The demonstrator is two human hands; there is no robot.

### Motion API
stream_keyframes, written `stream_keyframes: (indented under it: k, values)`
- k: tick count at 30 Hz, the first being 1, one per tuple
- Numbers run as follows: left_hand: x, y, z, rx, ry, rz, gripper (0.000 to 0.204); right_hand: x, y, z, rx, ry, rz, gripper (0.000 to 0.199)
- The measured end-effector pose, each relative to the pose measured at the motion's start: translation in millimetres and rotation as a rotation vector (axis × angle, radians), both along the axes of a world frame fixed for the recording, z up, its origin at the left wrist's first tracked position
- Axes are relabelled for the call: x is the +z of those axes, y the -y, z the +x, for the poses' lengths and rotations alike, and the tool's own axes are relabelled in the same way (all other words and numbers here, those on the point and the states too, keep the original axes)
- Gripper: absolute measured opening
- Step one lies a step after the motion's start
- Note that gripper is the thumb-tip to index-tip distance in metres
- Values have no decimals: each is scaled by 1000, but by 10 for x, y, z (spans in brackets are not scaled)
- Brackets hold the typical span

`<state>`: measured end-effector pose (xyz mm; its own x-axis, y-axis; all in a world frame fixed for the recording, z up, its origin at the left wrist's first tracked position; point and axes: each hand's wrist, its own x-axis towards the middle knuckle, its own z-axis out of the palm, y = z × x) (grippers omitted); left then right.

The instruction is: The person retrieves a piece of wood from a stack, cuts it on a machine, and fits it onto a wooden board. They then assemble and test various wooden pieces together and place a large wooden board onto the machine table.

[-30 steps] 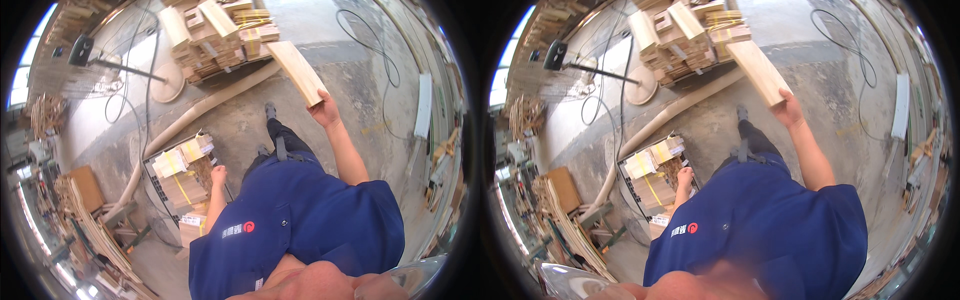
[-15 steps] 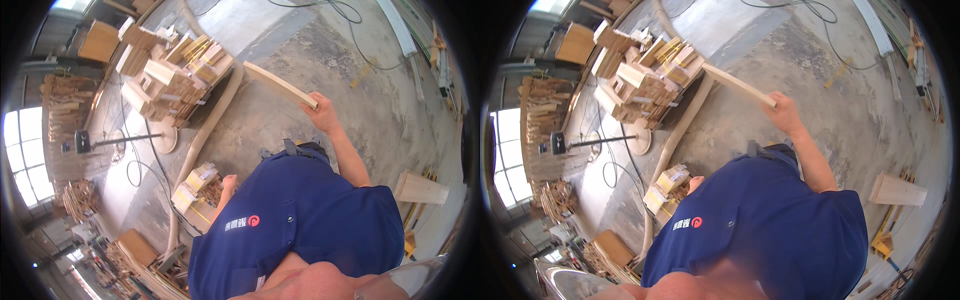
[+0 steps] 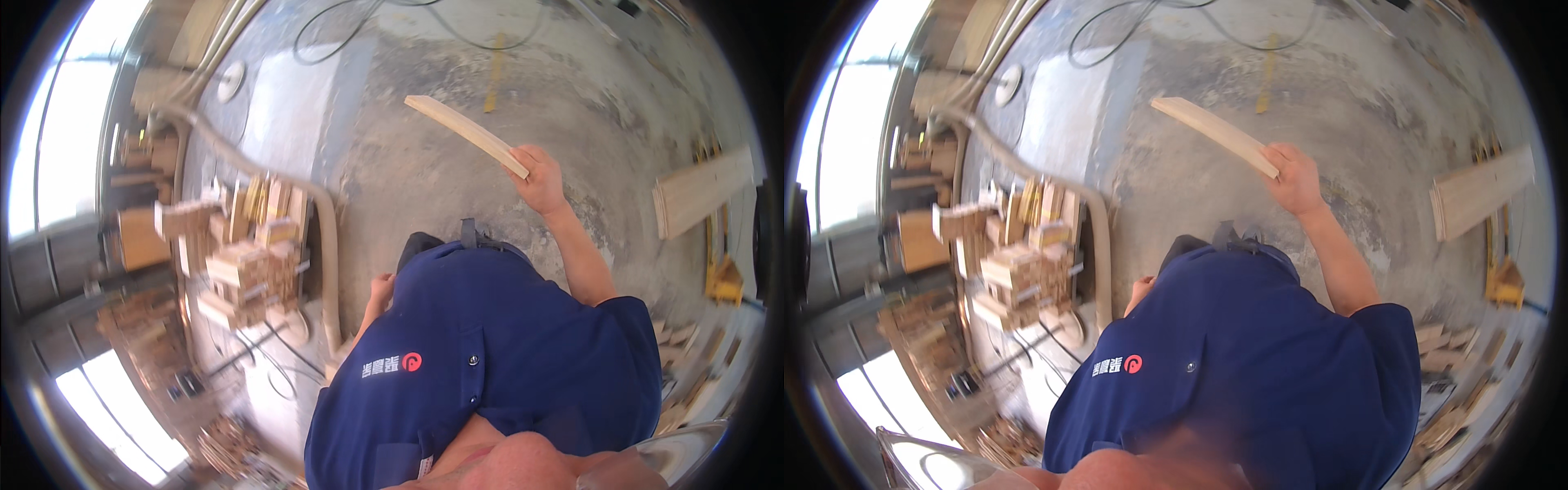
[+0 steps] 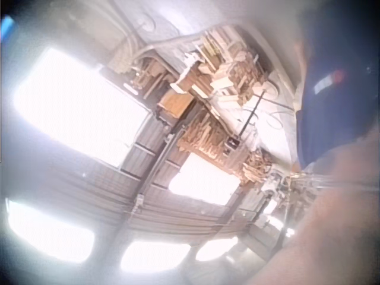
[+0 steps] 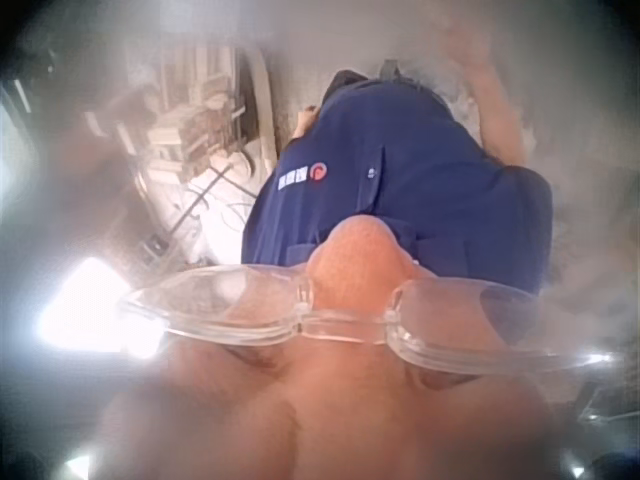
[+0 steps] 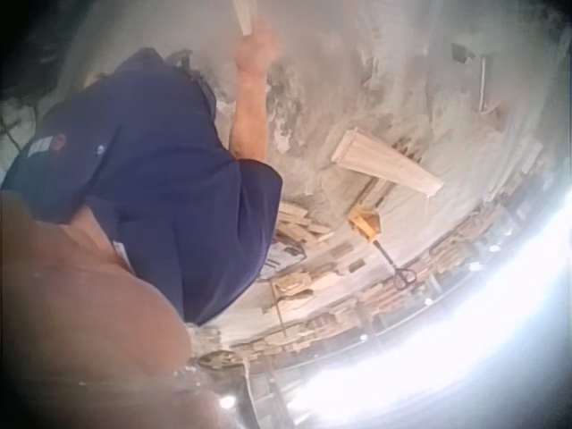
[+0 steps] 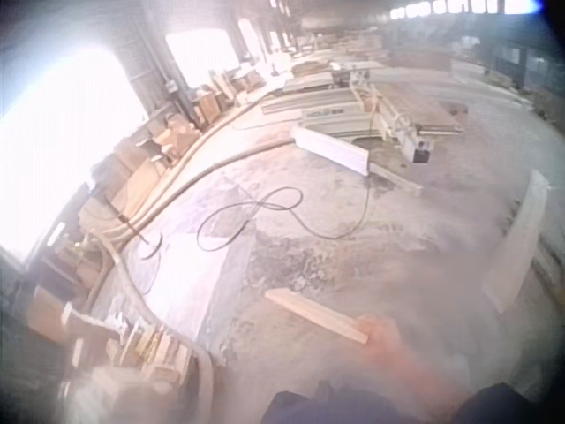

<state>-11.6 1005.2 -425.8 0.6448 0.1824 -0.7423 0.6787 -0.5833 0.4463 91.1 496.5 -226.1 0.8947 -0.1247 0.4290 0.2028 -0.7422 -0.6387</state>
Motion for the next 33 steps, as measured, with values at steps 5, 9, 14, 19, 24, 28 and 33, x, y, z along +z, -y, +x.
stream_keyframes:
  k: [5, 9, 14, 19, 24, 28, 33]
  values:
    - [-29, 790, 1233, -466, -93, 100, 33, -347, 973, -204, -323, -79, -42, 25]
    - [-972, 1056, 2583, -1808, -18, 358, 28, -1303, 1474, -547, -725, -808, 155, 33]
    - [-1300, 2616, 4414, -1492, 109, 365, 31, -2683, 1535, -2158, -1049, -1430, 579, 41]
    - [408, 5949, 5346, -1063, 430, -118, 35, -2735, 785, -3492, -1157, -1810, 514, 49]
    - [3155, 7959, 5266, -882, 702, -1088, 24, -2676, 940, -3780, -1152, -1769, 569, 47]
    - [4419, 8753, 5043, -1010, 1362, -1727, 43, -2584, 2125, -2594, -1393, -1413, 804, 46]
    - [5260, 9527, 4854, -1350, 1638, -1869, 77, -2702, 3834, -2296, -1484, -1187, 1005, 55]
